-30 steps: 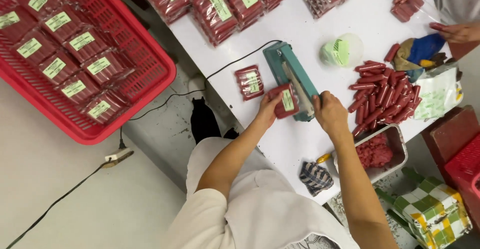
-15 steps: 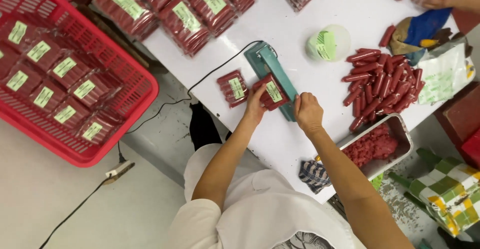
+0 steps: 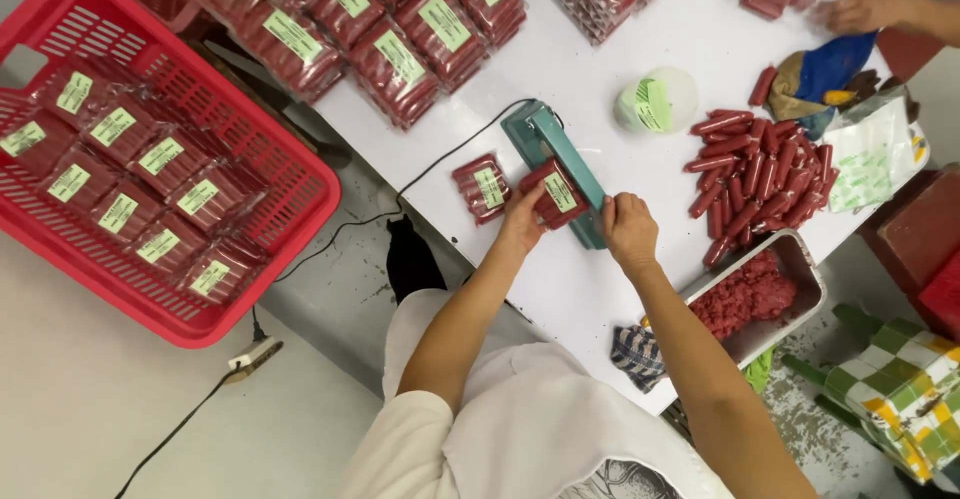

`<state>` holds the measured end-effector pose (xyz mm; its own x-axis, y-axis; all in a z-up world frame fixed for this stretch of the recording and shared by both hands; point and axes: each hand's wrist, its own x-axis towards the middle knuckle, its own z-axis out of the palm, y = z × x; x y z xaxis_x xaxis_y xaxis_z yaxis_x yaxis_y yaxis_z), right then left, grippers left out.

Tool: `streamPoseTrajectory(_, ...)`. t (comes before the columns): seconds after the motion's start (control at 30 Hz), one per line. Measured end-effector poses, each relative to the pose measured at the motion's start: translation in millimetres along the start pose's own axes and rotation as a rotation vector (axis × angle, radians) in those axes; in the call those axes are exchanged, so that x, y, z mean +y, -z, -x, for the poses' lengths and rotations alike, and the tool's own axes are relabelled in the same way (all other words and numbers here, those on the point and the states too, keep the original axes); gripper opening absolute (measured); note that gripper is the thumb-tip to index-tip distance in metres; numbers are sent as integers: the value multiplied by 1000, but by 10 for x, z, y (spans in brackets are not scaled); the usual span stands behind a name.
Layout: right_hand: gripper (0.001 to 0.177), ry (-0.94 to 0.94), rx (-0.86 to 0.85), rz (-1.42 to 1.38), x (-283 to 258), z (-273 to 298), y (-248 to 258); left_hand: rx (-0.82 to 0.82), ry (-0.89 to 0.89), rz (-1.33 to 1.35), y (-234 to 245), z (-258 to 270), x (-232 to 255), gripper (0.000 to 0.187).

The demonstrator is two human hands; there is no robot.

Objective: Sealing small plastic bags containing meat products using a manual heat sealer and placing them into a red basket.

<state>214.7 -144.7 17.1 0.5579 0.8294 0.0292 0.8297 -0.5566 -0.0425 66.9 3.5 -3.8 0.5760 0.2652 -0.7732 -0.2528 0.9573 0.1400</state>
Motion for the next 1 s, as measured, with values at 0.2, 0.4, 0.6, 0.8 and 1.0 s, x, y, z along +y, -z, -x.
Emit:
streamPoseTrajectory(0.2,24,130,268,165,-220,-33,611,-126,57,-94,389,475,218,47)
streamPoseTrajectory(0.4,77,-380,-631,-518,-1528,-184,534,-73,181,103,459,751,430,40)
streamPoseTrajectory(0.6,66,-515,-789,-943,-1747,-580,-60,276,-27,82,755,182,688,48)
streamPoseTrajectory(0.8,42,68,-434,-270,-2299,-1821,958,418,-639,-919,1009,-391,507,40)
streamPoseTrajectory(1.0,49,506,84,-399,-2447,-3793,779,457,-238,-889,732,172,798,80)
